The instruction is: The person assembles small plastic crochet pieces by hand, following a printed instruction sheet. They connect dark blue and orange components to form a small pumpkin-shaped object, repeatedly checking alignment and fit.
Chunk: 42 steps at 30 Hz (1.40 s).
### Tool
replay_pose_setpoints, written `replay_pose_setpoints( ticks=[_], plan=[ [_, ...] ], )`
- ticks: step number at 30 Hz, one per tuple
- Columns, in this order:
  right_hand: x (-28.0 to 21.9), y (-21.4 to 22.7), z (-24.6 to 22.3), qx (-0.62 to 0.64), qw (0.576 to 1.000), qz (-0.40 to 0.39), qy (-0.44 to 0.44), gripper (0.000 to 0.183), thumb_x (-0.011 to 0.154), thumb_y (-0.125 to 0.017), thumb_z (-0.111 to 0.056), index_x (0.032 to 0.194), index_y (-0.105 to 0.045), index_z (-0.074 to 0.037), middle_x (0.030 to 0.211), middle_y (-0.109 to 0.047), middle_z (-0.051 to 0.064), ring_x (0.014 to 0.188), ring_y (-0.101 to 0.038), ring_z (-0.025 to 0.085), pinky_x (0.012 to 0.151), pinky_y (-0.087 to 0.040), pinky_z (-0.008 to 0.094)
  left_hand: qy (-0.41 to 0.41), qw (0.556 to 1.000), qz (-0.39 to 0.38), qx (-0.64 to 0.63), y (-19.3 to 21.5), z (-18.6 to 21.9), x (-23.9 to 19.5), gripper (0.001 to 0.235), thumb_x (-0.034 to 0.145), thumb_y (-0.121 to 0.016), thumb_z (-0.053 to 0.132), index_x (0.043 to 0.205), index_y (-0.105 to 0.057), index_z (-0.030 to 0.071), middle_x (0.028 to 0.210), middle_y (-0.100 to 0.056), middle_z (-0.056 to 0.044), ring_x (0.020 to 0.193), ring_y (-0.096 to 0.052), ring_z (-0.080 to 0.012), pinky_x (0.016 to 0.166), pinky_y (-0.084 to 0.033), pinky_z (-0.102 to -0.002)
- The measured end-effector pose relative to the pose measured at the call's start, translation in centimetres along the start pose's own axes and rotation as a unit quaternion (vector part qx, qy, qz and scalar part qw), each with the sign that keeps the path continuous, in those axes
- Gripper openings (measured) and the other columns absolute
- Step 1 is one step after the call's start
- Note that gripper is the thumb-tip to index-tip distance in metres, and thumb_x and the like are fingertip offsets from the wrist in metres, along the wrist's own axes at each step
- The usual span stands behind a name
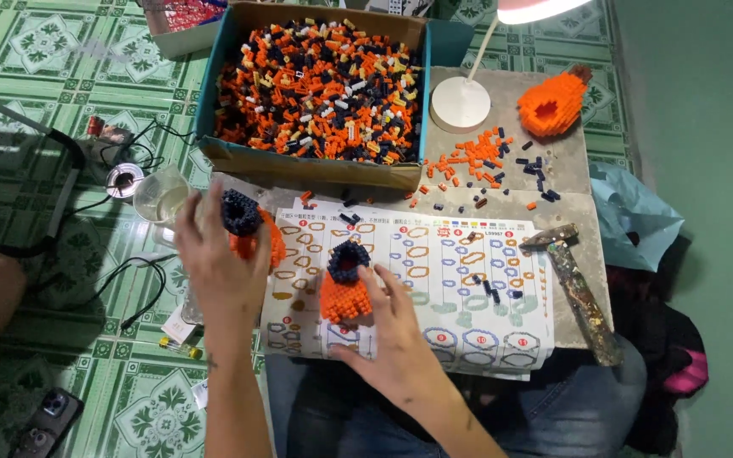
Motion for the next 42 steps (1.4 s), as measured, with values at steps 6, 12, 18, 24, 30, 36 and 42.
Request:
replay_pose_setpoints(
  ticks=[6, 12, 18, 24, 30, 36, 42],
  plan=[
    [1.5, -1.4, -0.2, -0.04, 0.997, 0.048, 0.048, 0.091, 0.085, -0.09, -0.012, 0.165, -0.047, -0.01, 0.166, -0.045, 0.028, 0.146, -0.056, 0.046, 0.117, -0.051, 0.051, 0.106, 0.984, -0.141, -0.039, -1.6, -2.2, 1.7, 0.075, 0.092, -0.086, 0.017, 0.161, -0.058, 0.008, 0.148, -0.066, -0.024, 0.118, -0.072, -0.0432, 0.096, -0.059, -0.05],
    [3.9, -2.2, -0.8, -0.055, 0.998, -0.022, 0.031, 0.091, 0.09, -0.086, -0.015, 0.168, -0.04, -0.011, 0.168, -0.042, 0.031, 0.154, -0.05, 0.048, 0.123, -0.047, 0.055, 0.094, 0.98, -0.104, -0.138, -0.1, -3.6, 1.0, 0.054, 0.091, -0.079, -0.003, 0.144, -0.067, -0.002, 0.122, -0.078, -0.019, 0.098, -0.075, -0.0309, 0.087, -0.059, -0.042],
    [7.7, -3.7, -2.4, -0.048, 0.995, -0.04, 0.081, 0.087, 0.086, -0.081, -0.005, 0.165, -0.043, -0.007, 0.163, -0.047, 0.032, 0.141, -0.061, 0.048, 0.115, -0.055, 0.051, 0.119, 0.965, -0.118, -0.2, 2.4, -5.7, -0.9, 0.061, 0.09, -0.078, -0.01, 0.149, -0.066, 0.003, 0.124, -0.081, -0.015, 0.101, -0.078, -0.025, 0.09, -0.061, -0.036],
    [9.8, -3.7, -3.6, -0.001, 0.985, -0.142, 0.095, 0.111, 0.079, -0.064, 0.011, 0.178, -0.025, -0.017, 0.174, -0.036, 0.026, 0.142, -0.059, 0.047, 0.113, -0.054, 0.044, 0.111, 0.913, -0.159, -0.358, 4.8, -2.4, -2.5, 0.058, 0.093, -0.068, -0.011, 0.148, -0.055, -0.003, 0.161, -0.062, -0.024, 0.143, -0.069, -0.0365, 0.126, -0.055, -0.048],
    [5.4, 4.7, -1.3, 0.102, 0.992, -0.026, 0.07, 0.076, 0.096, -0.068, 0.01, 0.166, -0.045, -0.007, 0.171, -0.053, 0.015, 0.153, -0.06, 0.03, 0.128, -0.055, 0.045, -0.018, 0.891, -0.309, -0.332, 0.3, 5.1, -4.3, 0.078, 0.075, -0.083, -0.006, 0.149, -0.061, 0.005, 0.159, -0.068, -0.014, 0.143, -0.07, -0.0347, 0.119, -0.057, -0.045],
    [0.3, 9.3, 0.3, 0.051, 0.995, 0.016, 0.083, 0.06, 0.082, -0.084, 0.004, 0.139, -0.066, -0.004, 0.16, -0.061, 0.016, 0.14, -0.069, 0.031, 0.111, -0.063, 0.04, -0.084, 0.826, -0.42, -0.366, -4.5, 12.5, -4.5, 0.075, 0.087, -0.08, 0.009, 0.157, -0.054, 0.008, 0.168, -0.056, -0.014, 0.147, -0.064, -0.035, 0.118, -0.052, -0.045],
    [0.2, 10.4, 2.2, -0.025, 0.996, 0.026, 0.085, 0.052, 0.083, -0.091, 0.0, 0.132, -0.076, -0.009, 0.16, -0.059, 0.015, 0.115, -0.08, 0.025, 0.097, -0.068, 0.036, -0.118, 0.806, -0.464, -0.349, -7.6, 13.4, -5.2, 0.093, 0.074, -0.077, -0.007, 0.161, -0.053, 0.015, 0.166, -0.062, -0.015, 0.143, -0.068, -0.0367, 0.12, -0.055, -0.049]
  ],
)
Point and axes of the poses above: each hand's wrist, its own x-axis towards the middle knuckle, its own y-axis out of the back of the hand, z = x × y, the point moved 6 cm from there along x, towards the middle knuckle
